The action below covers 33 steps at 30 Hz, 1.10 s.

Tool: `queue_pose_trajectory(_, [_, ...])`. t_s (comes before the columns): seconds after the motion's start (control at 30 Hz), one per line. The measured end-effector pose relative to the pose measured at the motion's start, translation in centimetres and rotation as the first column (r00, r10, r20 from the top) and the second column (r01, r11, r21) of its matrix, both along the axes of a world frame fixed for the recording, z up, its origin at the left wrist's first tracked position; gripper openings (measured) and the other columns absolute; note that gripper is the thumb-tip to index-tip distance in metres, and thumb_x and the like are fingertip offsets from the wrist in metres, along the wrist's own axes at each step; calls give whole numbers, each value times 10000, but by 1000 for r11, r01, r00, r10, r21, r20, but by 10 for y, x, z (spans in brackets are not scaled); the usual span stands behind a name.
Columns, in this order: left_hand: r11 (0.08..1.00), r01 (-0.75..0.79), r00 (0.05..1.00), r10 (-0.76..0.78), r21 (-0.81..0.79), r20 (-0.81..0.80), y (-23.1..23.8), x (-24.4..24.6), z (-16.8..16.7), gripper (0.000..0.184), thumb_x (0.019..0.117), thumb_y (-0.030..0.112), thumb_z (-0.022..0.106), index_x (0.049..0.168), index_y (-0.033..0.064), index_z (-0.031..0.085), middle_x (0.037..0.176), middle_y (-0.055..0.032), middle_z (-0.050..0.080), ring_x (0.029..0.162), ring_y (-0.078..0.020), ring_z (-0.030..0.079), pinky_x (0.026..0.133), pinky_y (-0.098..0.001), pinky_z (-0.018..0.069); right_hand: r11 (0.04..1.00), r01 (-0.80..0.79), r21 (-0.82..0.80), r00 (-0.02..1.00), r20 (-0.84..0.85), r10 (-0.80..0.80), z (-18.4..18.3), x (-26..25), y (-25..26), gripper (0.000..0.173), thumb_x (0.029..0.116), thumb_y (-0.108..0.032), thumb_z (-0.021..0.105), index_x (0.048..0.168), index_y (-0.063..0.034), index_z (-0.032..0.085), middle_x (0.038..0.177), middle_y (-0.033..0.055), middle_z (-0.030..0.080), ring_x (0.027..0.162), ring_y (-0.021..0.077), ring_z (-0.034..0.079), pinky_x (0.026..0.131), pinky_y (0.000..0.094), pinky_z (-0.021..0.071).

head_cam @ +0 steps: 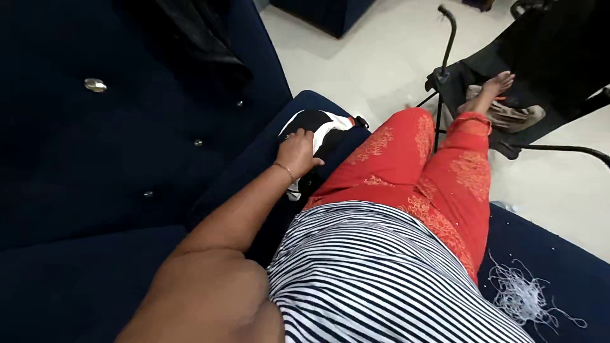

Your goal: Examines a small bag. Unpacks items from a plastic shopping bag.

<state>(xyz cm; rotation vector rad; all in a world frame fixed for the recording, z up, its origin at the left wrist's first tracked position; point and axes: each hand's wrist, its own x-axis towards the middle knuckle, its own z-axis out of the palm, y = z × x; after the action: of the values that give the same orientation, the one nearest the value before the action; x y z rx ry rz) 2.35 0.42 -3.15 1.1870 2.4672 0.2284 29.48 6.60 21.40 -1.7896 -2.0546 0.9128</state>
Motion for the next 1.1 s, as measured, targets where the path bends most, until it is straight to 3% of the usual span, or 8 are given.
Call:
queue_pose_trajectory(0.1, [1000, 25, 999, -25, 0, -36, 1, 1, -19, 493, 916, 221, 767, 1299, -39, 600, 1308, -268, 588, 1235, -460, 575, 951, -624, 519, 990, -13, 140, 999, -42, 19, -58, 49, 45, 355, 938, 44, 623, 1272, 155, 576, 1292, 320, 609, 1197, 270, 631, 1052, 273, 457])
queue_pose_trajectory(0.17, [999, 11, 1000, -11, 53, -13, -2, -6, -25, 265, 974, 104, 631, 1207, -21, 658, 1224, -242, 645, 1176, -434, 622, 935, -621, 521, 802, -451, 392, 862, -42, 505, -139, 149, 118, 370, 992, -44, 581, 1235, 232, 540, 1265, 389, 589, 1211, 321, 622, 1025, 338, 517])
queue_pose_trajectory(0.23, [991, -55, 994, 43, 118, 104, -9, -18, -18, 231, 1007, 102, 584, 1174, -41, 657, 1157, -262, 665, 1120, -442, 646, 945, -639, 506, 663, -556, 502, 769, 9, 639, -191, 176, 157, 420, 1019, -238, 598, 1251, 113, 614, 1281, 296, 632, 1204, 283, 631, 1000, 374, 533])
queue_pose_trajectory(0.4, [907, -266, 923, 142, 327, 357, -37, -51, -6, 230, 1009, 64, 610, 1180, -89, 626, 1104, -278, 665, 1037, -382, 662, 950, -563, 515, 559, -716, 419, 636, 63, 769, -191, 88, 141, 363, 993, -241, 603, 1206, 40, 686, 1174, 223, 707, 1083, 299, 695, 972, 461, 554])
queue_pose_trajectory(0.57, [708, -492, 727, 14, 507, 686, -50, -61, -3, 92, 1015, 33, 560, 1087, -10, 598, 893, -37, 638, 778, -63, 612, 737, -265, 530, 466, -808, 361, 526, 85, 846, -195, 42, 128, 340, 1002, -280, 580, 1172, -19, 715, 1137, 155, 731, 1048, 253, 708, 938, 454, 570])
queue_pose_trajectory(0.87, [609, -497, 517, -365, 619, 774, -41, -36, 12, 121, 1049, 57, 461, 1011, 75, 575, 848, 30, 658, 783, -45, 656, 756, -252, 575, 333, -891, 310, 372, 75, 925, -178, -14, 89, 314, 1013, -302, 570, 1132, -66, 739, 1115, 91, 743, 1029, 192, 714, 912, 415, 585])
queue_pose_trajectory(1.0, [626, -496, 454, -403, 601, 795, -27, -15, 20, 109, 1050, 40, 472, 1009, 49, 573, 835, 6, 658, 763, -55, 656, 734, -256, 576, 284, -922, 265, 297, 10, 955, -181, -54, 65, 320, 994, -344, 631, 1083, -59, 744, 921, 52, 728, 813, 147, 695, 749, 373, 601])
queue_pose_trajectory(1.1, [673, -416, 542, -356, 611, 761, -13, -2, 22, 85, 1053, 43, 497, 1013, 11, 565, 824, -23, 626, 747, -63, 629, 720, -258, 553, 297, -944, 147, 300, 3, 954, -194, -82, 46, 440, 953, -449, 687, 1135, -53, 744, 763, 49, 672, 651, 165, 622, 638, 399, 555])
